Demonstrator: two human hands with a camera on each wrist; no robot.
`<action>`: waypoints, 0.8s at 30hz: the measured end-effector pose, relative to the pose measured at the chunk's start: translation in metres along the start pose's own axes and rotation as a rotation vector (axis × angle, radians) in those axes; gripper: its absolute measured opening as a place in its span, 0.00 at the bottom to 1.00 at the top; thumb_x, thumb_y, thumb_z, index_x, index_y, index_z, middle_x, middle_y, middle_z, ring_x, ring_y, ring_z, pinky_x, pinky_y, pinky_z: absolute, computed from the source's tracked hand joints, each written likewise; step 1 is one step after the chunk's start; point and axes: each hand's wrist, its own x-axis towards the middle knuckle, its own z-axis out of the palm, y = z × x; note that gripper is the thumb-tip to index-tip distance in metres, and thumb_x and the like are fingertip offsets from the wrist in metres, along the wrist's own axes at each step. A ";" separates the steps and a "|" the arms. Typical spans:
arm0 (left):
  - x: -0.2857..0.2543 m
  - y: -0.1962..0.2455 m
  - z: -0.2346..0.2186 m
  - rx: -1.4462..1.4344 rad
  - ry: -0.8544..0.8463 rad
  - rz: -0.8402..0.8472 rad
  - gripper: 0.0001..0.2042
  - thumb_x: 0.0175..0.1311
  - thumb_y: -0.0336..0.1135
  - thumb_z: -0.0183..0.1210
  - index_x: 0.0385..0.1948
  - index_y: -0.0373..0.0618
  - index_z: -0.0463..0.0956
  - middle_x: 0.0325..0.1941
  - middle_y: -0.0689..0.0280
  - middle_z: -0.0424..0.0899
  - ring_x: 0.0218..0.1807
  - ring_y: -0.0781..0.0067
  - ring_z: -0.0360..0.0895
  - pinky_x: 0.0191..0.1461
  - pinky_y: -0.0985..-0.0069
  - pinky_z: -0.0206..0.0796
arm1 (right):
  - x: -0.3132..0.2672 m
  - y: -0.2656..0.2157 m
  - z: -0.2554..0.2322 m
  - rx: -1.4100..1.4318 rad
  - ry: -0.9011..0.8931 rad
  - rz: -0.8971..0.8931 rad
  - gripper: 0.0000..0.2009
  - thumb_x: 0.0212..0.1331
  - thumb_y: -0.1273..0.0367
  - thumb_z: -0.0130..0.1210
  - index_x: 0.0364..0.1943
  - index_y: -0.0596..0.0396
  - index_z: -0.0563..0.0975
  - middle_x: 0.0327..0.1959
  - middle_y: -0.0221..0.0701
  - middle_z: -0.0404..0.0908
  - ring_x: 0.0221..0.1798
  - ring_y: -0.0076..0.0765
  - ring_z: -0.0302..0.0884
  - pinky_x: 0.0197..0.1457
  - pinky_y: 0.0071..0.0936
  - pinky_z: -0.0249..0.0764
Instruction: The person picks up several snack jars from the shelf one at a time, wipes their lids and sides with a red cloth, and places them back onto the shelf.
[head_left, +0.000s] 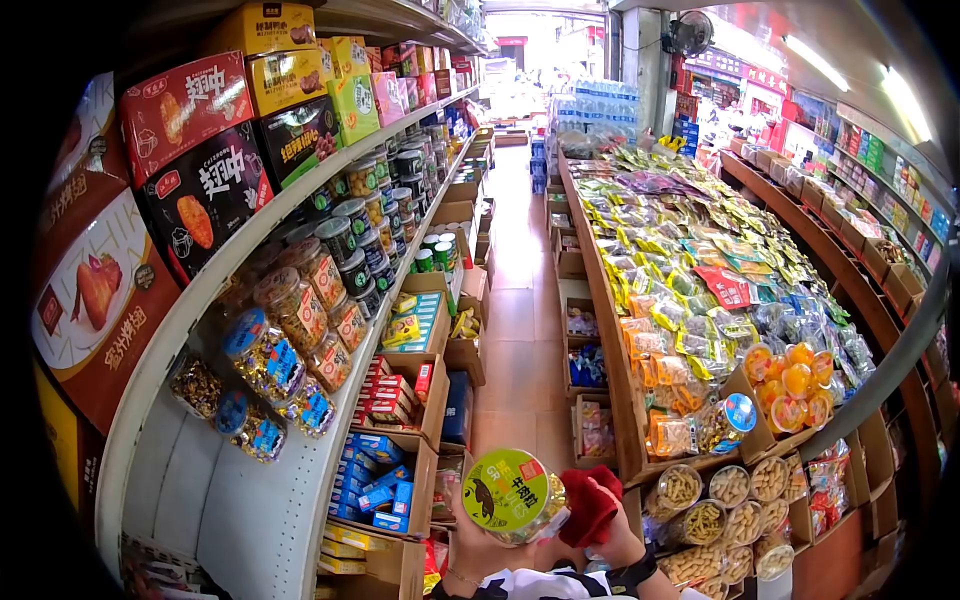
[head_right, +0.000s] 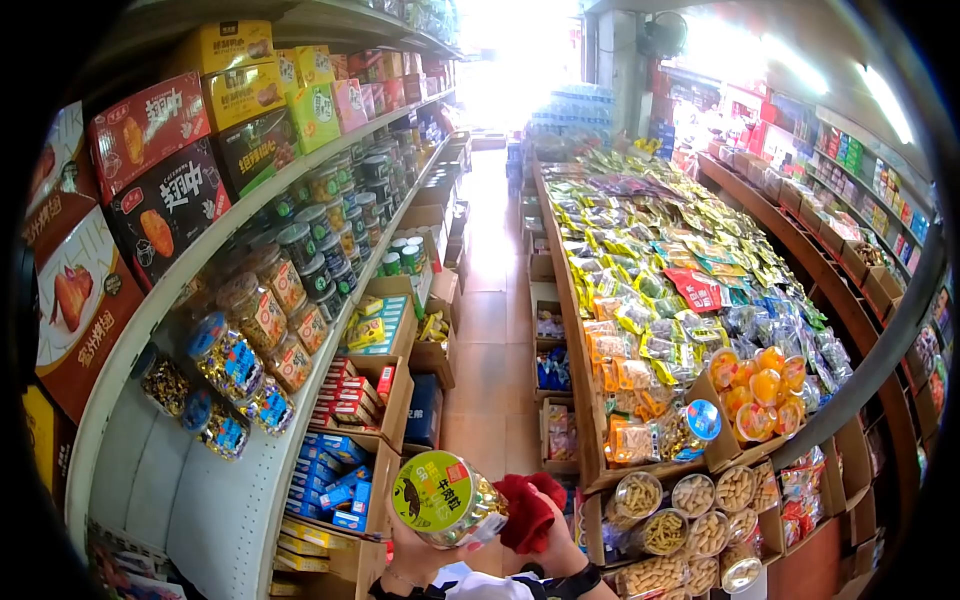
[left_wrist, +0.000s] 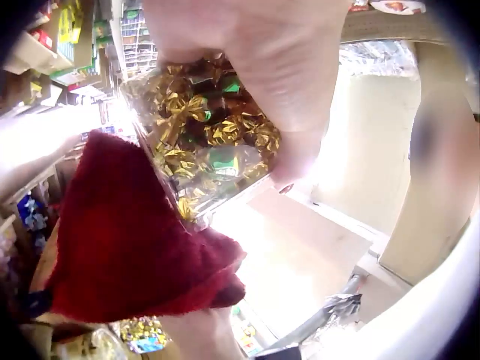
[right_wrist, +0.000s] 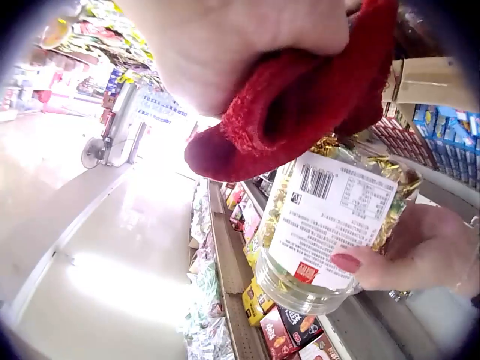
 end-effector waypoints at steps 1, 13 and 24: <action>-0.002 0.001 0.002 -0.038 -0.009 -0.030 0.59 0.32 0.41 0.82 0.64 0.35 0.44 0.59 0.53 0.68 0.61 0.65 0.71 0.64 0.67 0.65 | 0.002 0.000 -0.003 0.056 -0.009 0.031 0.22 0.67 0.59 0.52 0.61 0.57 0.70 0.59 0.36 0.77 0.62 0.37 0.73 0.68 0.36 0.66; 0.005 0.000 0.005 -0.006 -0.089 -0.021 0.59 0.28 0.35 0.84 0.63 0.44 0.44 0.62 0.58 0.65 0.62 0.65 0.70 0.62 0.69 0.70 | -0.009 0.023 -0.053 -0.940 -0.282 -0.573 0.52 0.37 0.70 0.76 0.71 0.55 0.55 0.70 0.36 0.61 0.73 0.39 0.57 0.75 0.37 0.54; 0.000 -0.019 -0.010 -0.018 -0.185 -0.118 0.62 0.37 0.41 0.81 0.65 0.41 0.33 0.62 0.54 0.68 0.67 0.64 0.67 0.71 0.63 0.55 | -0.009 0.001 -0.003 -0.414 -0.122 -0.313 0.21 0.71 0.58 0.46 0.57 0.61 0.71 0.57 0.38 0.77 0.60 0.40 0.73 0.65 0.38 0.70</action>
